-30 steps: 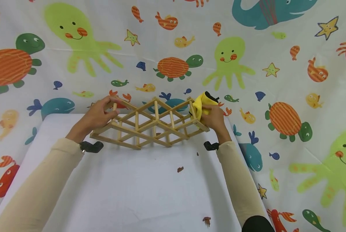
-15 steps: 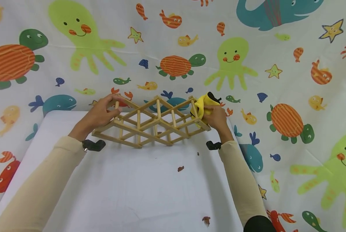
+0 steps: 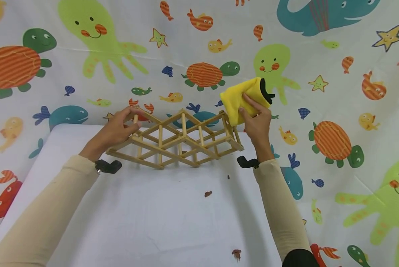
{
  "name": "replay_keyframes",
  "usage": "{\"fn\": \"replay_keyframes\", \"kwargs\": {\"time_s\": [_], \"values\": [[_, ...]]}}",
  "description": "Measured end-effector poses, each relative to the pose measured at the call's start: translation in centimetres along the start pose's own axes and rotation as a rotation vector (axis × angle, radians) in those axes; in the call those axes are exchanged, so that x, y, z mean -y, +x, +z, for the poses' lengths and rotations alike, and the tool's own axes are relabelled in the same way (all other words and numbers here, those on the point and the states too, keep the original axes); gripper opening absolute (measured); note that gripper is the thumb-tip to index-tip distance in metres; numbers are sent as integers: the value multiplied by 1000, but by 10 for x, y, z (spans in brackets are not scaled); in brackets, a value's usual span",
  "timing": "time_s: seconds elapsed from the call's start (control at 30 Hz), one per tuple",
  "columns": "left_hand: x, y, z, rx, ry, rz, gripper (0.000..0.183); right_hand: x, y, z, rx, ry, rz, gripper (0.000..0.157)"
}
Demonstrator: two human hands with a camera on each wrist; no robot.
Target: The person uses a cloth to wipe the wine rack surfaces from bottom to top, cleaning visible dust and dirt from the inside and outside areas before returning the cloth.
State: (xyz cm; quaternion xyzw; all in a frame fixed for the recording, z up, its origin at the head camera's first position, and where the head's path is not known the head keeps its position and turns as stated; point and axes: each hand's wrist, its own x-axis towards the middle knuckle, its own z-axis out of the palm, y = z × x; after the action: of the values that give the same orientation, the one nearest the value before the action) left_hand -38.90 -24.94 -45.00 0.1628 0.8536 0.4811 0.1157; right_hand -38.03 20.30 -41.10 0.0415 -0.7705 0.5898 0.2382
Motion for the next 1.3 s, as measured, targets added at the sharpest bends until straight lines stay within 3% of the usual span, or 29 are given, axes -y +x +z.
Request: {"fn": "replay_keyframes", "kwargs": {"time_s": [0.13,0.27,0.47,0.6,0.73,0.8,0.9,1.0,1.07,1.1,1.17,1.3], "values": [[4,4,0,2,-31,1,45,8,10,11,37,26,38,45],[7,8,0,9,-42,1,45,1,19,20,77,-58,136,47],[6,10,-1,10,-25,7,44,-30,31,15,184,-477,272,44],[5,11,-2,9,-16,9,43,-49,34,1,243,-769,267,43],[5,12,-3,14,-18,12,44,-54,33,-13,194,-950,199,46],[6,12,-5,18,-10,14,44,-49,32,-14,115,-930,124,45],[7,11,-8,20,0,17,44,-32,33,-4,27,-675,41,43],[7,10,-10,11,-7,22,45,-12,33,13,61,-260,90,43],[7,10,-11,7,-17,25,45,-6,33,22,92,-93,175,44],[7,10,-11,8,-23,24,45,-6,33,25,111,-69,218,45],[7,10,-10,5,-23,17,45,-13,33,27,136,-147,262,44],[6,13,-7,16,-21,24,45,-43,29,13,132,-509,279,43]]}}
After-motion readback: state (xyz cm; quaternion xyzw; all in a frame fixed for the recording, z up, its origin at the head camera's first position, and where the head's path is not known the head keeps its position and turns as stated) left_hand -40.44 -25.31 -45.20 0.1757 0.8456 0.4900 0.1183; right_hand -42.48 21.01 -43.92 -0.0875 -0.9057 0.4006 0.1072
